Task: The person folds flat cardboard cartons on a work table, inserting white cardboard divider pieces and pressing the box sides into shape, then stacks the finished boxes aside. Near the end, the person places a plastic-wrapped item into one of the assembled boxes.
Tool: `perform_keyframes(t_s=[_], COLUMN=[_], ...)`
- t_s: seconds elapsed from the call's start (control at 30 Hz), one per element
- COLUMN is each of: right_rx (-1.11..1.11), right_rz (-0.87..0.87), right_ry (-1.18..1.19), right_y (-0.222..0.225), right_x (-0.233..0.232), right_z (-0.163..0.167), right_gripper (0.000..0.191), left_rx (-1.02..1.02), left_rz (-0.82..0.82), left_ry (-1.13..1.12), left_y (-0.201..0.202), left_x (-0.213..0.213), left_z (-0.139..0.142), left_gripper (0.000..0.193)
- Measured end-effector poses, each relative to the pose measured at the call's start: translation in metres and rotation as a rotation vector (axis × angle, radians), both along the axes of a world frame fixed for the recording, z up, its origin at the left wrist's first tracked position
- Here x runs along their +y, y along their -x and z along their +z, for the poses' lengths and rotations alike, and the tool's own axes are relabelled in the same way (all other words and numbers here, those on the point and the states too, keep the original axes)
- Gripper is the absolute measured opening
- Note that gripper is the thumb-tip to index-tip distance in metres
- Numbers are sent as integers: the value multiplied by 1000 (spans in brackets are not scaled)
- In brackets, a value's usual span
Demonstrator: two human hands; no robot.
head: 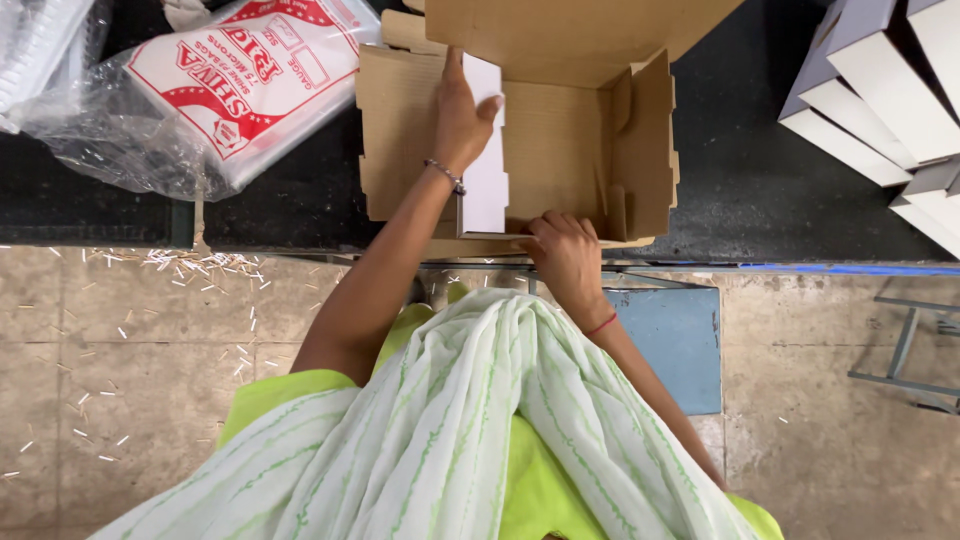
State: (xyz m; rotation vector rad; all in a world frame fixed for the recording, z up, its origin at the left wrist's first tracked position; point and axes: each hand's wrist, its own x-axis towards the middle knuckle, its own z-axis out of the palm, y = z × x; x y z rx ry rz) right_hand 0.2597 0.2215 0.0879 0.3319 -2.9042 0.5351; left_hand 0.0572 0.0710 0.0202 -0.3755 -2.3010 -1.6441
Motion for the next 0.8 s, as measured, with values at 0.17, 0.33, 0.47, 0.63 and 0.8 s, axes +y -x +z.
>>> perform_keyframes(t_s=[0.17,0.33,0.47,0.63,0.8], right_rx=[58,-32,-103,-158,46], right_rz=[-42,-89,-163,-283,-181], right_ry=[168,153,-24,-43,-88], right_y=[-5,15,33,27,28], right_x=[-16,-47,-32,50,63], right_z=[18,9,-2,10,-1], right_gripper=[33,56,41,44,28], left_rx=[-55,-74,-47,-539,180], left_rz=[107,267,226,-209,-275], left_ry=[176,163,122,340,506], left_y=[-4,-13,-30,-126,-127], left_x=[10,31,28,1,28], left_z=[-1,-1,4,33,59], left_gripper=[90,87,87,39,49])
